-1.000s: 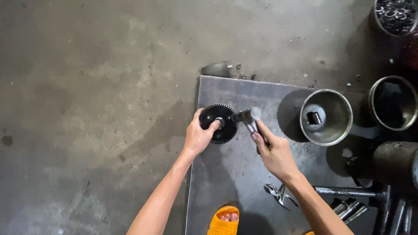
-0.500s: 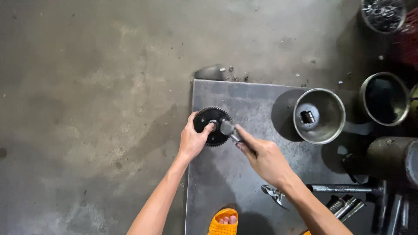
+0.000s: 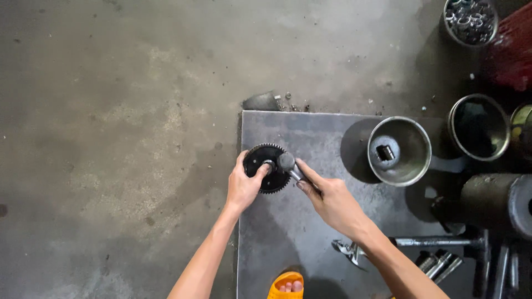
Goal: Assembling a motorcycle clutch gear by inserting pins and using a hammer to secure the assembly.
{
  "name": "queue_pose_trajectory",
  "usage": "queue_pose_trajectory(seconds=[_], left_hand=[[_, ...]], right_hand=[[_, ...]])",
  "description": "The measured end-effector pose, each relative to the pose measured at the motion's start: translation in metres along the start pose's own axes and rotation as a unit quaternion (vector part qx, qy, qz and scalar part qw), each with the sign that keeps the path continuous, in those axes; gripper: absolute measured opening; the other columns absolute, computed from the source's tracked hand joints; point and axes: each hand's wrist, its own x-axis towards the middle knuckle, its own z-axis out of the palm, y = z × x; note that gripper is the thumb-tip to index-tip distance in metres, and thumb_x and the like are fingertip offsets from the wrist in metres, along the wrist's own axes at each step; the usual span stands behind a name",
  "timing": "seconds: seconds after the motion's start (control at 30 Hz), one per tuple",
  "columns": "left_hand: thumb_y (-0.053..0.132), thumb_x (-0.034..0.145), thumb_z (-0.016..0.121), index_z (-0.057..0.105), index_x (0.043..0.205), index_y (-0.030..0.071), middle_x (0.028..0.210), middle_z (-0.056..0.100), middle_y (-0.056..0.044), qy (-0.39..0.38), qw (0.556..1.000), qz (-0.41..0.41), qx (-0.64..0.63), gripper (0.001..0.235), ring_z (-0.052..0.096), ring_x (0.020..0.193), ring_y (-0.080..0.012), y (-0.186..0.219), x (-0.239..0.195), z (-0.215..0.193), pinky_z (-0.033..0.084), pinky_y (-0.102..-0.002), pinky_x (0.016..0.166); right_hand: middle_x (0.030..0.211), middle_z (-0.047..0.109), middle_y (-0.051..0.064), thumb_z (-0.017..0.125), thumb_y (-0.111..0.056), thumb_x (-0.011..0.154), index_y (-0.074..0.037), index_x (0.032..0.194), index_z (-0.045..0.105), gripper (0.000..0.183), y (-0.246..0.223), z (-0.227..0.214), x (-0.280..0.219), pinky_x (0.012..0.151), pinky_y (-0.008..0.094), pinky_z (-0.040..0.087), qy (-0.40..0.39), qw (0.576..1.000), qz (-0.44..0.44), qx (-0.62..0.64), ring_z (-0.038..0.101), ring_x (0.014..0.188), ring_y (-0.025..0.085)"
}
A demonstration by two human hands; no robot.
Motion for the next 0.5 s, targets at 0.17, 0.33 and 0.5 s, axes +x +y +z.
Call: queue_pose_trajectory(seconds=[0.17, 0.33, 0.5], left_hand=[[0.029, 0.081, 0.073, 0.053, 0.139, 0.012, 0.122, 0.074, -0.01, 0.019, 0.994, 0.105, -0.025, 0.064, 0.072, 0.109, -0.0245, -0.029, 0.013, 0.007, 0.056, -0.035, 0.092], [0.029, 0.081, 0.073, 0.051, 0.14, 0.008, 0.123, 0.072, -0.013, 0.018, 0.994, 0.105, -0.021, 0.066, 0.072, 0.11, -0.026, -0.027, 0.012, 0.007, 0.056, -0.036, 0.093], [0.027, 0.083, 0.072, 0.05, 0.141, 0.011, 0.123, 0.072, -0.013, 0.016, 0.995, 0.095, -0.014, 0.064, 0.072, 0.11, -0.0262, -0.023, 0.009, 0.005, 0.057, -0.036, 0.092]], right_hand=[[0.065, 0.061, 0.0, 0.063, 0.002, 0.089, -0.001, 0.126, 0.063, 0.037, -0.059, -0.057, -0.024, 0.038, 0.026, 0.039, 0.101, 0.988, -0.036, 0.112, 0.048, 0.046, 0.008], [0.08, 0.062, 0.004, 0.049, -0.001, 0.087, -0.006, 0.132, 0.053, 0.046, 0.067, 0.0, -0.034, 0.048, 0.019, 0.041, 0.138, 0.854, -0.119, 0.488, 0.048, 0.059, 0.007], [0.063, 0.067, 0.004, 0.068, -0.011, 0.091, -0.014, 0.14, 0.06, 0.05, 0.03, 0.019, -0.002, 0.044, 0.032, 0.041, 0.06, 0.997, 0.009, 0.04, 0.049, 0.045, 0.015]])
